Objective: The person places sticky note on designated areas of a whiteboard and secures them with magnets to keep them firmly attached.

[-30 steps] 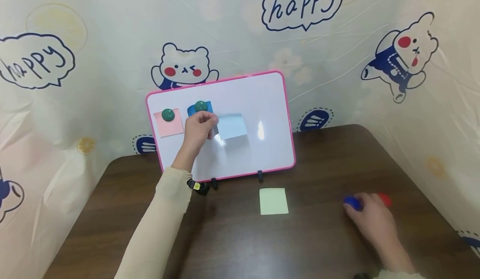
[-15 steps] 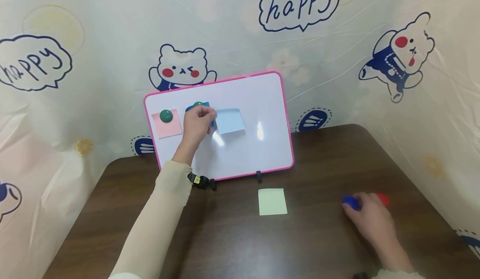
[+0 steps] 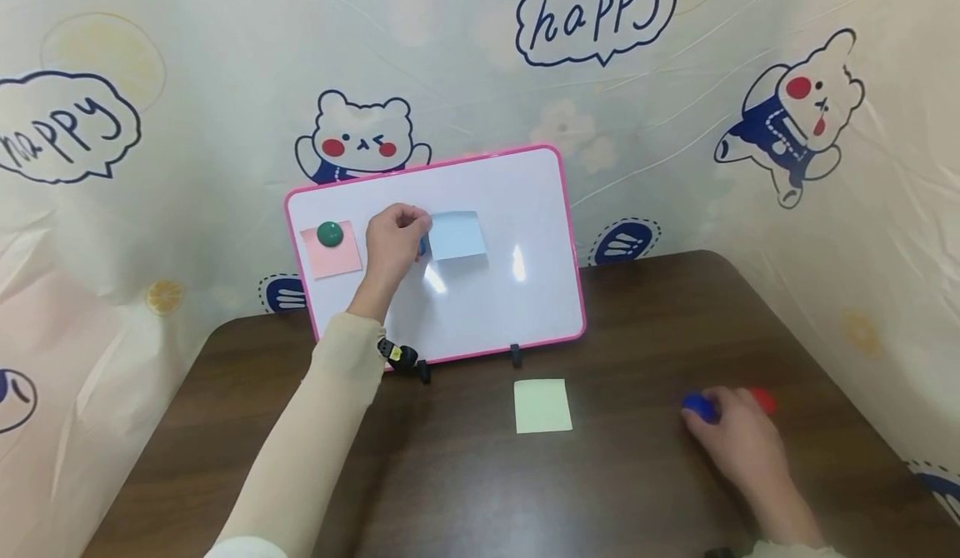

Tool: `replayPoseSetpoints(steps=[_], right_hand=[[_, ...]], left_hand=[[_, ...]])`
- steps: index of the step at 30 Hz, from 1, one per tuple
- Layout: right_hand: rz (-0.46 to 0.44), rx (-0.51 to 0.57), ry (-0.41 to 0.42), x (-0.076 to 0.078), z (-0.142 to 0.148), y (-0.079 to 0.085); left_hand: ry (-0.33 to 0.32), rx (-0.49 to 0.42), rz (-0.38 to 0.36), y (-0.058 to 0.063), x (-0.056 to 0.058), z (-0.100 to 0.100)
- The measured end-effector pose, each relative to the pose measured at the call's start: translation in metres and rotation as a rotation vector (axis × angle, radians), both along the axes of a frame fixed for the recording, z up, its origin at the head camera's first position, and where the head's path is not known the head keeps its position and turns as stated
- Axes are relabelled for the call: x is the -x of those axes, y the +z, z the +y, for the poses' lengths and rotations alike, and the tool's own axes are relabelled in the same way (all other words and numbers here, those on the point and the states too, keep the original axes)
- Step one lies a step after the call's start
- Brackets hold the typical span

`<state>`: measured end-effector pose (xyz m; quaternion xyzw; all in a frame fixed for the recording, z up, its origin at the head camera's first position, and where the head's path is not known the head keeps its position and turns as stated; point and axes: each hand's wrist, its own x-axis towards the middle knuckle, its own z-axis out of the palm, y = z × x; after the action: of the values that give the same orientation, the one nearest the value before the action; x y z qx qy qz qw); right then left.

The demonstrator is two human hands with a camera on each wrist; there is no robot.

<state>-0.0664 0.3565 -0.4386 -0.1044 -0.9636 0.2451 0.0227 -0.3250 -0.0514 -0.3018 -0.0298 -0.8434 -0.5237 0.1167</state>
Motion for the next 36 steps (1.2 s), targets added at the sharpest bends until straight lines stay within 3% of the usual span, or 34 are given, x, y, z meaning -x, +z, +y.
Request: replayPoseSetpoints(steps=[14,23,36], right_hand=[[-0.05,0.017,0.012,-0.002,-0.004,0.0],[-0.015,-0.002,0.01,-0.002,-0.004,0.003],[-0.038,-0.005,0.003,-0.001,-0.004,0.003]], left_hand=[[0.064,0.138,0.052,0.003,0.003,0.016],[0.065,0.254,0.194,-0.001,0.001,0.017],[0.108,0.231,0.221,-0.004,-0.002,0.021]])
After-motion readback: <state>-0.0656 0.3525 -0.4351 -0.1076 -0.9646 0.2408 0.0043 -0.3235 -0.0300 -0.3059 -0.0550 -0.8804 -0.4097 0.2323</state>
